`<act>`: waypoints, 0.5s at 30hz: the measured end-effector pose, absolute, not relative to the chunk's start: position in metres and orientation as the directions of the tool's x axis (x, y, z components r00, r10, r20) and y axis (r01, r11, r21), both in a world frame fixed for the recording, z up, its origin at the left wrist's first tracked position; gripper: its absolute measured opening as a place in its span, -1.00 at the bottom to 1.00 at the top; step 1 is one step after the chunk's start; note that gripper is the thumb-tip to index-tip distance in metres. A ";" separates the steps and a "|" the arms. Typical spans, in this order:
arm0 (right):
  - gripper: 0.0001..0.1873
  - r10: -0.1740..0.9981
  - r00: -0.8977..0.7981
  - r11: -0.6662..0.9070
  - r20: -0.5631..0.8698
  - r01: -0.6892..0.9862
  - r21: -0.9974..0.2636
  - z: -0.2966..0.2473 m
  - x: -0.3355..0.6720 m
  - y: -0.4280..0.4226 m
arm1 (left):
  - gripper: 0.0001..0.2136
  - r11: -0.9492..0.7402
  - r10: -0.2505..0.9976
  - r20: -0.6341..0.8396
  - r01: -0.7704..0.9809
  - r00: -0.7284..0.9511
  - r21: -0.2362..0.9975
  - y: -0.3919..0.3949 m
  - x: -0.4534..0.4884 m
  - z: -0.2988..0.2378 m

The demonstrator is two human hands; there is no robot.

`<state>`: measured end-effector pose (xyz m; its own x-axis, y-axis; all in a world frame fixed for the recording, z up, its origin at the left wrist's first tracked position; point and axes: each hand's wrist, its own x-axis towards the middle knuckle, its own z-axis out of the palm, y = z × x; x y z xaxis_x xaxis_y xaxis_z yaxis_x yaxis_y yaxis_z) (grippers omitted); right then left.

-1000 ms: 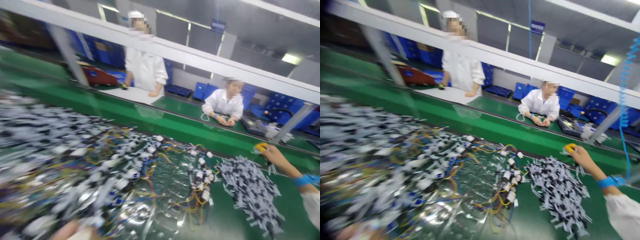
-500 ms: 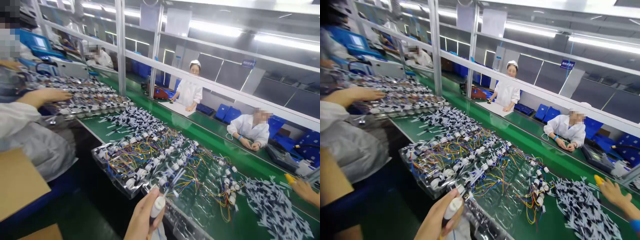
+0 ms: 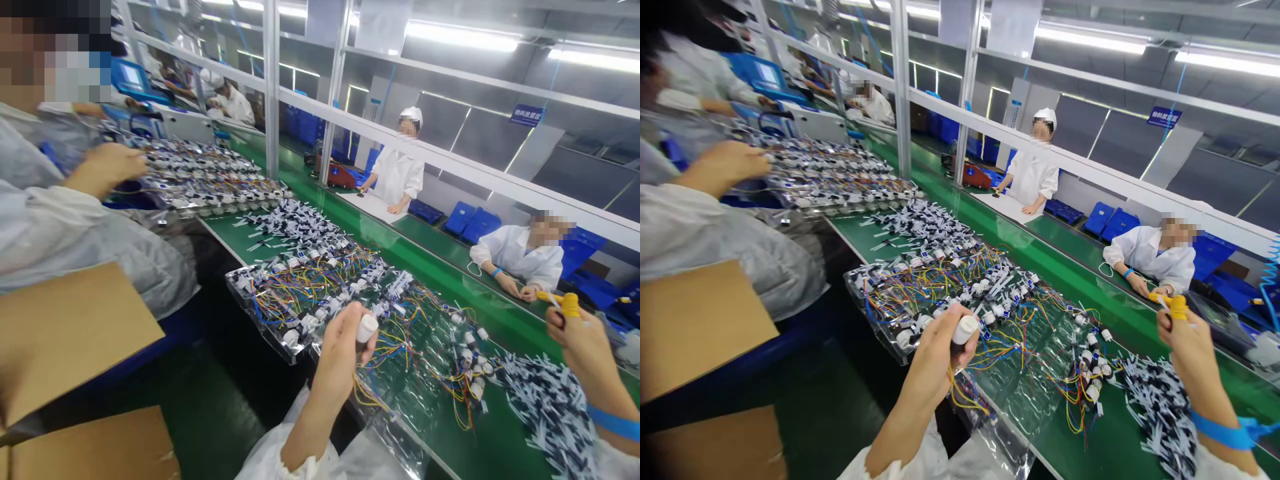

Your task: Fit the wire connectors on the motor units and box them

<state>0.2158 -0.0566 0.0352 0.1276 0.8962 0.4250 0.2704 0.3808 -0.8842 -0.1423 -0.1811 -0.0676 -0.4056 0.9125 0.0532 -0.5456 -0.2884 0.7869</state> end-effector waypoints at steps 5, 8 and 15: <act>-0.46 0.911 -0.197 0.389 0.362 0.124 -0.913 0.000 0.118 -0.079 | -0.46 -0.310 0.909 0.049 -0.591 -0.415 0.744 -0.165 -0.133 -0.083; -0.54 0.839 -0.355 0.511 0.413 0.249 -0.823 -0.020 0.088 -0.090 | -0.46 -0.227 0.933 -0.018 -0.625 -0.360 0.747 -0.161 -0.130 -0.099; -0.66 0.754 -0.570 0.644 0.326 0.543 -0.540 -0.025 0.088 -0.058 | -0.59 -0.211 0.927 -0.047 -0.623 -0.371 0.753 -0.156 -0.135 -0.102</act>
<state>0.0876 -0.0582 -0.0247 -0.5701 0.7541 0.3261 0.5425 0.6436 -0.5399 -0.1348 -0.1555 -0.1018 -0.3712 0.9274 -0.0469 -0.6226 -0.2111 0.7535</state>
